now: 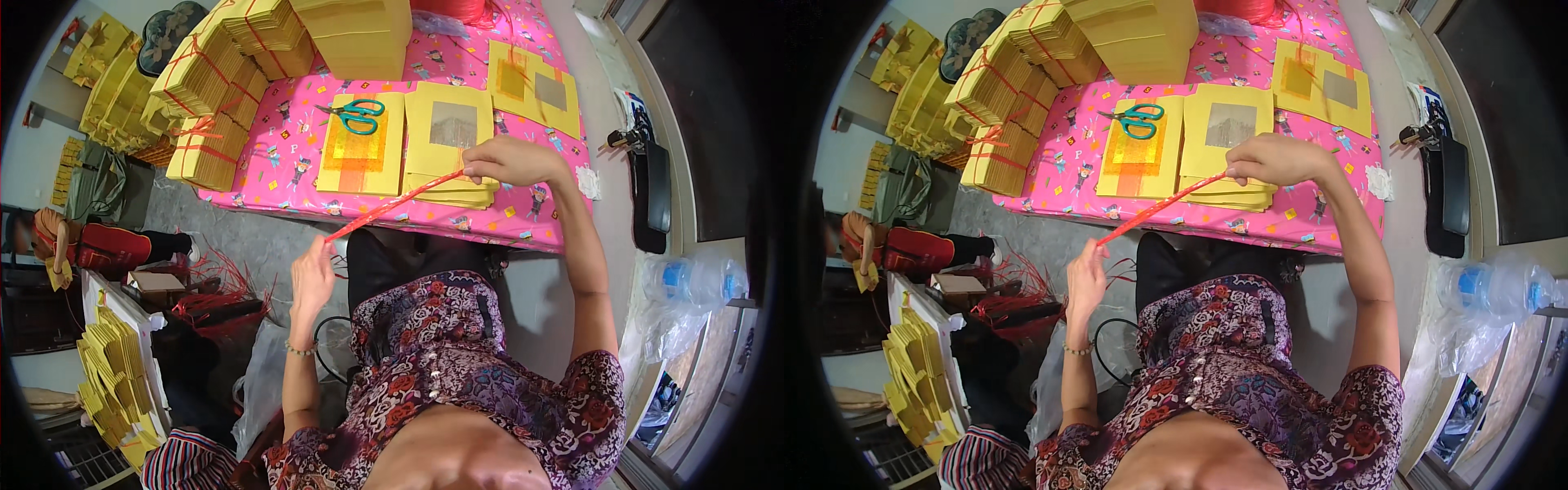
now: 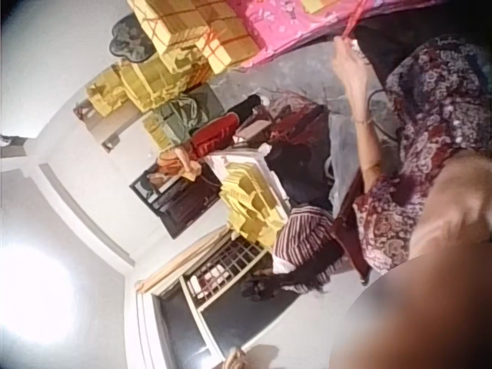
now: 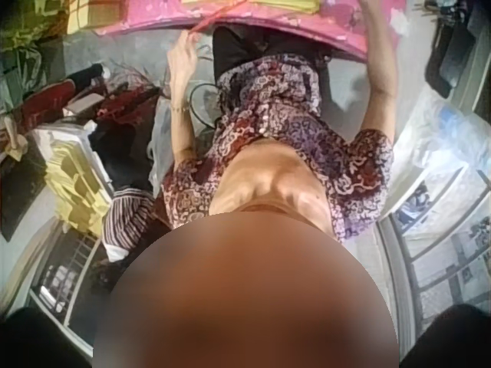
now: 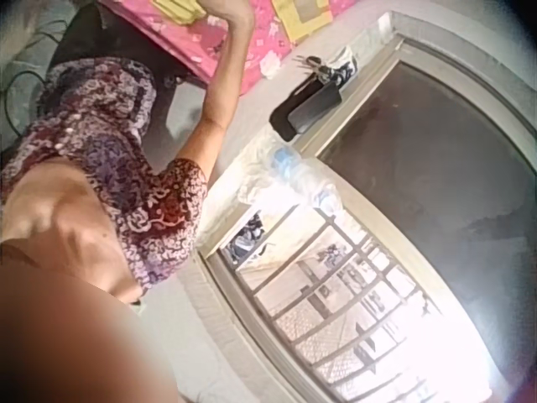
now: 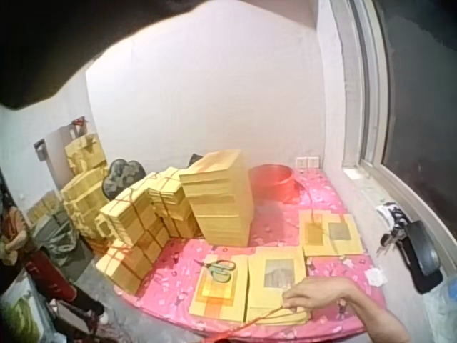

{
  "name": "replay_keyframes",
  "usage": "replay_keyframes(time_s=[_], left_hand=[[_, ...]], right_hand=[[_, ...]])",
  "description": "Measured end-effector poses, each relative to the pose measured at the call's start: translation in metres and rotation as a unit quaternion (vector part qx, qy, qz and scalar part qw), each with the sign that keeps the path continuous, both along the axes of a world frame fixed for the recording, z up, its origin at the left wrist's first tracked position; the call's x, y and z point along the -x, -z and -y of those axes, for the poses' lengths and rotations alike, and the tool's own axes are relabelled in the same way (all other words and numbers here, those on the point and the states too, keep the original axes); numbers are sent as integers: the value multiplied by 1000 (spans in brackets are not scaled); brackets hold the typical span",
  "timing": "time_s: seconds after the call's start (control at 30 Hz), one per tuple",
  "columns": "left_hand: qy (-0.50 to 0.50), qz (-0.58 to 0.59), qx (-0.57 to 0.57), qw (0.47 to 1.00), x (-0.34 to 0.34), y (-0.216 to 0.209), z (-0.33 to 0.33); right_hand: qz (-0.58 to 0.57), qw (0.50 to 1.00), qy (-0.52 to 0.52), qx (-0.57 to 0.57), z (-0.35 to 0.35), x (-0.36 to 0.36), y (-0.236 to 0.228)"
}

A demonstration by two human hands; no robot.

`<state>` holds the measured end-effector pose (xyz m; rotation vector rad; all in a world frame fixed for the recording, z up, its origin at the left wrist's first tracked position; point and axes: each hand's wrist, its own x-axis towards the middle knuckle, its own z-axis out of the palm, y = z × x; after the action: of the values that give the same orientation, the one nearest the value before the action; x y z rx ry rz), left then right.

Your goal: Sorting and untangling a bundle of red plastic ribbons for bundling materials.

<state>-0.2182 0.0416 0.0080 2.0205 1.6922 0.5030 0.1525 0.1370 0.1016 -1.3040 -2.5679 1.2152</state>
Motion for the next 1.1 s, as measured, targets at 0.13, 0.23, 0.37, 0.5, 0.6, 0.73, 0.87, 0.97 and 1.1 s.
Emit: replay_keyframes(time_s=[0.13,0.23,0.37,0.5,0.6,0.73,0.87,0.97,1.1], left_hand=[[103,-95,-66,988,-5,5,-12],[125,-61,-195,971,-52,-17,-22],[171,273,25,946,-99,-29,-30],[119,125,-53,984,-109,-34,-28],[89,174,-90,977,-108,-29,-29],[16,224,-86,971,-107,-31,-31],[-23,289,-90,953,-118,-28,-33],[-15,320,-133,938,-132,-23,-36],[-47,341,-144,928,-145,-20,-39]], right_hand=[[40,992,-3,-119,9,27,15],[64,986,-25,-149,21,65,12],[33,984,-55,-167,30,90,8],[34,989,-20,-145,23,81,-1],[8,989,29,-148,25,64,-14],[-79,956,82,-271,14,39,9],[-170,945,172,-219,20,60,20],[-334,882,296,-152,25,86,40],[-527,772,354,29,30,106,51]])
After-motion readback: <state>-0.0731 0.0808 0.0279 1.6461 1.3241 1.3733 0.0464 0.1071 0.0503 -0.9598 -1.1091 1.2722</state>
